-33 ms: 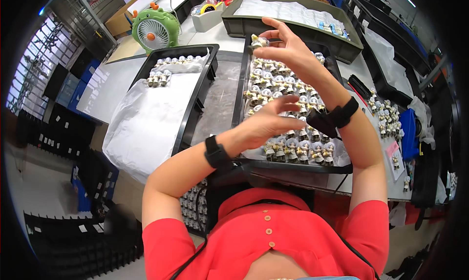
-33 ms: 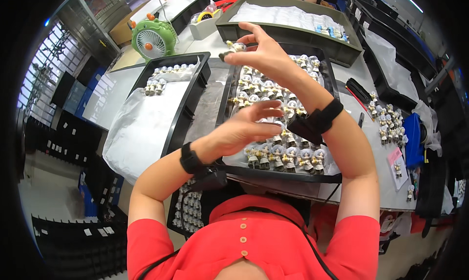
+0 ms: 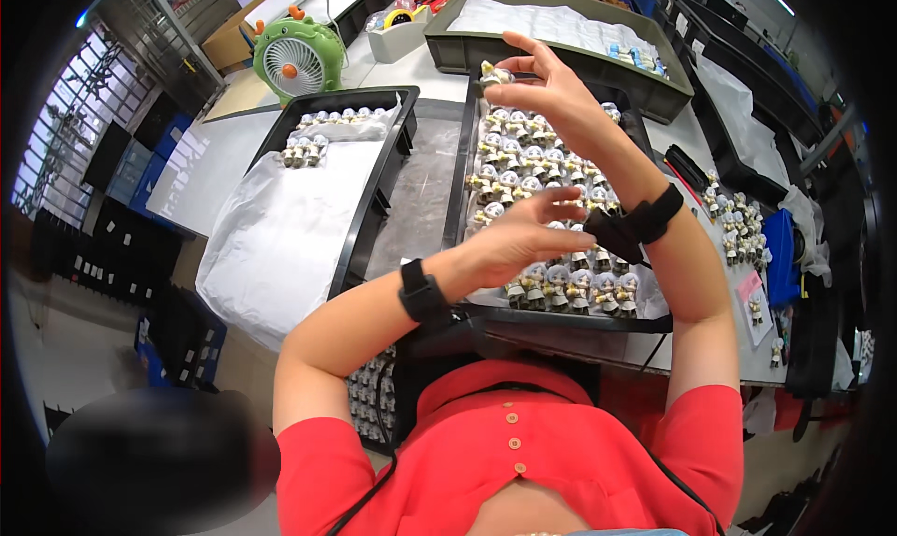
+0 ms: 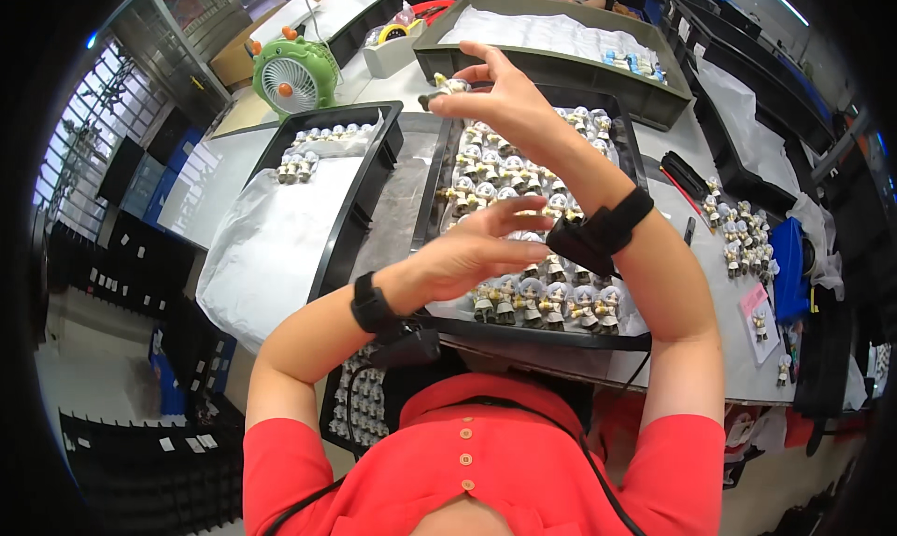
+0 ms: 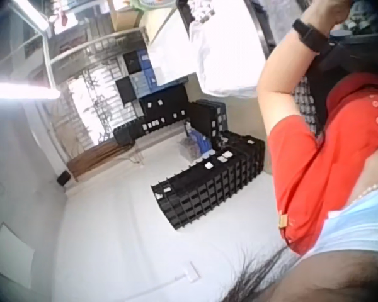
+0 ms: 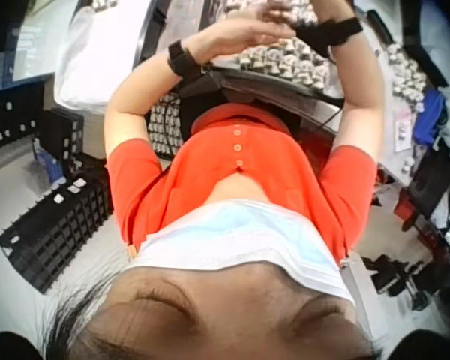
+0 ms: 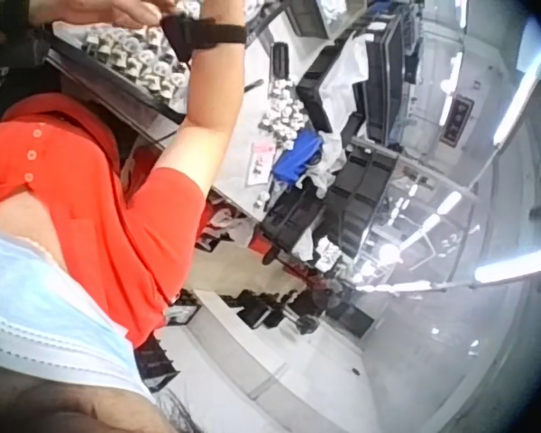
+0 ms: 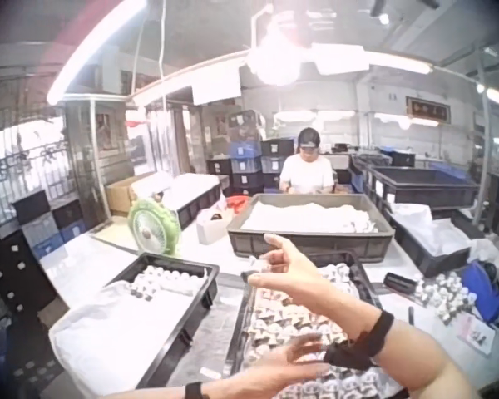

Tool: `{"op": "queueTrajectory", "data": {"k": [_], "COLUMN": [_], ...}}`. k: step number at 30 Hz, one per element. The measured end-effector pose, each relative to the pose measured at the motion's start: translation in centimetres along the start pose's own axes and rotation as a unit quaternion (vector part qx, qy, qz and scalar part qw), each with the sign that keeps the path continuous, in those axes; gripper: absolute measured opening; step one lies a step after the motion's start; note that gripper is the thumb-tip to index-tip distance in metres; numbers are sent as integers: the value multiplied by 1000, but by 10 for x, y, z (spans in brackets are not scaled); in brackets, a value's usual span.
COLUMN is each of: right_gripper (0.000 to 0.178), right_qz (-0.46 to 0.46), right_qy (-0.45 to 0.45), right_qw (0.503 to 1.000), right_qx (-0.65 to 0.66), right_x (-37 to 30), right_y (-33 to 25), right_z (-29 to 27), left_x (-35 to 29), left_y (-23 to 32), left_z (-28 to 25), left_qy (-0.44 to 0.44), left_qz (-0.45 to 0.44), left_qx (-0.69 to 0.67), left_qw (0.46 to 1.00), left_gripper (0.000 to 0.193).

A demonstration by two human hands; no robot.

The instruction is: The person assembles small cylindrical components by hand, picking them from a tray and placing them into a black bin lined with white tissue paper. They repeatedly pick up a component, manipulate it briefly, and place it into the bin, occasionally adjusting the tissue paper to organize the items.

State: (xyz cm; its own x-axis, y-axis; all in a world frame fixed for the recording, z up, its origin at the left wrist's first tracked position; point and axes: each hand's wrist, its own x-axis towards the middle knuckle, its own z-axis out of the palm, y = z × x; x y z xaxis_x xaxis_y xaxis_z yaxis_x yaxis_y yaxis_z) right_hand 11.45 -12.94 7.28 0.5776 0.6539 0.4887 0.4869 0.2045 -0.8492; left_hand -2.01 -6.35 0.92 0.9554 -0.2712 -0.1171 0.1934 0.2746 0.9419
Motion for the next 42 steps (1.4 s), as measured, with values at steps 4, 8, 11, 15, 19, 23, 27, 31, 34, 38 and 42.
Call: {"op": "queueTrajectory", "data": {"k": [4,8,11,15,19,23,27,31,34,38,42], "right_gripper": [83,85,78,78,77,76,76,76,77,78,82], "right_qz": [11,-21,-283,-452,-419,-380,-317,-228,-177,-107,10], "right_qy": [22,99,122,17,61,142,194,210,211,170,114], "right_qw": [986,994,904,754,813,861,890,927,942,975,988], "right_qx": [163,47,-296,-476,-399,-308,-262,-210,-191,-89,108], "right_x": [16,21,8,-11,-19,-27,-28,-23,-22,-26,-32], "right_y": [-4,-10,-11,-10,-13,-13,0,19,27,29,33], "right_z": [-4,-5,-9,-1,5,10,7,5,6,9,9], "left_x": [22,22,8,-6,-8,-15,-26,-24,-16,-6,-4], "left_y": [-18,-16,-10,-10,-21,-29,-25,-23,-23,-29,-28], "left_z": [16,35,48,61,60,43,28,17,25,32,35], "left_qy": [-55,-31,-32,-14,-14,-36,-33,-2,7,11,-12], "left_qz": [7,61,32,13,-10,-29,-31,-18,-9,-3,-4], "left_qx": [-103,-137,-136,-130,-78,-44,-36,-20,-1,5,25], "left_qw": [993,988,990,991,997,998,998,1000,1000,1000,1000], "left_gripper": [59,32,29,29,34,46,61,63,65,68,66]}}
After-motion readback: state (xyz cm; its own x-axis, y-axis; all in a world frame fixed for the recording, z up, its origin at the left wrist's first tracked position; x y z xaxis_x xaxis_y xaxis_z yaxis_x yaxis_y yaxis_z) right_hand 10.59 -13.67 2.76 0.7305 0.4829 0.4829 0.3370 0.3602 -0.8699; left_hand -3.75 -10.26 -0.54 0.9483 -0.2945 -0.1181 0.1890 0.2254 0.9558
